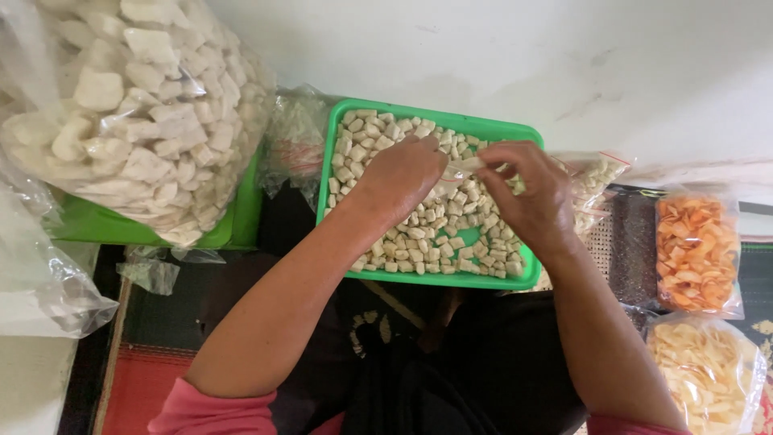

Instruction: Packaging small snack pieces into individual plastic bags from a tray.

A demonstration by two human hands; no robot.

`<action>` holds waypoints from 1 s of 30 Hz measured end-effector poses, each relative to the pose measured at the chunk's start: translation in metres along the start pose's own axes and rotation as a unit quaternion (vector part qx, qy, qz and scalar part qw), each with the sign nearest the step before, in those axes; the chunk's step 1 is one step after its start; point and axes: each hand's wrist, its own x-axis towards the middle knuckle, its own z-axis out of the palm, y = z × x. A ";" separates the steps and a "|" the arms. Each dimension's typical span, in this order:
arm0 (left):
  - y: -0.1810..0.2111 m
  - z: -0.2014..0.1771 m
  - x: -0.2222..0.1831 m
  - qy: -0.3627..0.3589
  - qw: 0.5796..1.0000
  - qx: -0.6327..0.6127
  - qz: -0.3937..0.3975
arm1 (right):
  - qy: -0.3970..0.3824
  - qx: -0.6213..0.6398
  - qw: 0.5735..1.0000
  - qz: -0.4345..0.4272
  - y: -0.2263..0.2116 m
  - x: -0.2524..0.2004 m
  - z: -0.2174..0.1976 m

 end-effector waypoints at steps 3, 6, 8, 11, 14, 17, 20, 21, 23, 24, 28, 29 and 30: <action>-0.001 0.016 0.005 0.009 1.000 -0.010 0.010 | -0.042 -0.021 0.999 0.001 -0.016 0.005 0.004; 0.001 0.008 0.004 0.007 1.000 -0.009 0.026 | -0.076 -0.066 0.995 -0.004 -0.040 0.013 -0.003; 0.001 0.007 0.005 0.002 1.000 -0.004 0.029 | -0.092 -0.084 0.992 -0.015 -0.041 0.013 -0.004; 0.002 0.009 0.002 0.013 0.999 0.011 0.031 | -0.133 -0.137 0.981 -0.037 -0.028 0.005 -0.002; 0.002 0.010 0.002 0.032 0.999 0.016 0.032 | -0.182 -0.218 0.957 -0.054 -0.035 0.008 -0.004; -0.003 0.020 0.004 0.036 0.999 0.005 0.024 | -0.183 -0.210 0.958 -0.061 -0.015 0.006 -0.001; -0.006 0.014 0.002 0.046 0.999 0.000 0.004 | -0.111 -0.092 0.988 -0.047 0.007 0.007 -0.005; -0.007 0.007 0.000 0.055 0.998 0.003 -0.006 | -0.061 -0.026 0.997 -0.030 0.011 0.011 -0.008; -0.018 0.013 0.003 0.049 0.999 0.002 -0.010 | -0.145 -0.096 0.982 0.076 0.010 0.005 -0.015; -0.022 0.016 0.006 0.043 0.999 0.001 -0.011 | -0.222 -0.165 0.944 0.181 0.011 0.003 -0.019; -0.016 0.000 0.003 0.021 0.999 -0.016 -0.029 | -0.345 -0.173 0.891 0.240 0.026 -0.014 -0.006; -0.015 -0.002 0.002 0.027 0.999 -0.011 -0.026 | -0.368 -0.176 0.882 0.234 0.027 -0.014 0.000; -0.014 -0.004 0.000 0.032 0.999 -0.005 -0.023 | -0.392 -0.178 0.874 0.228 0.027 -0.013 0.006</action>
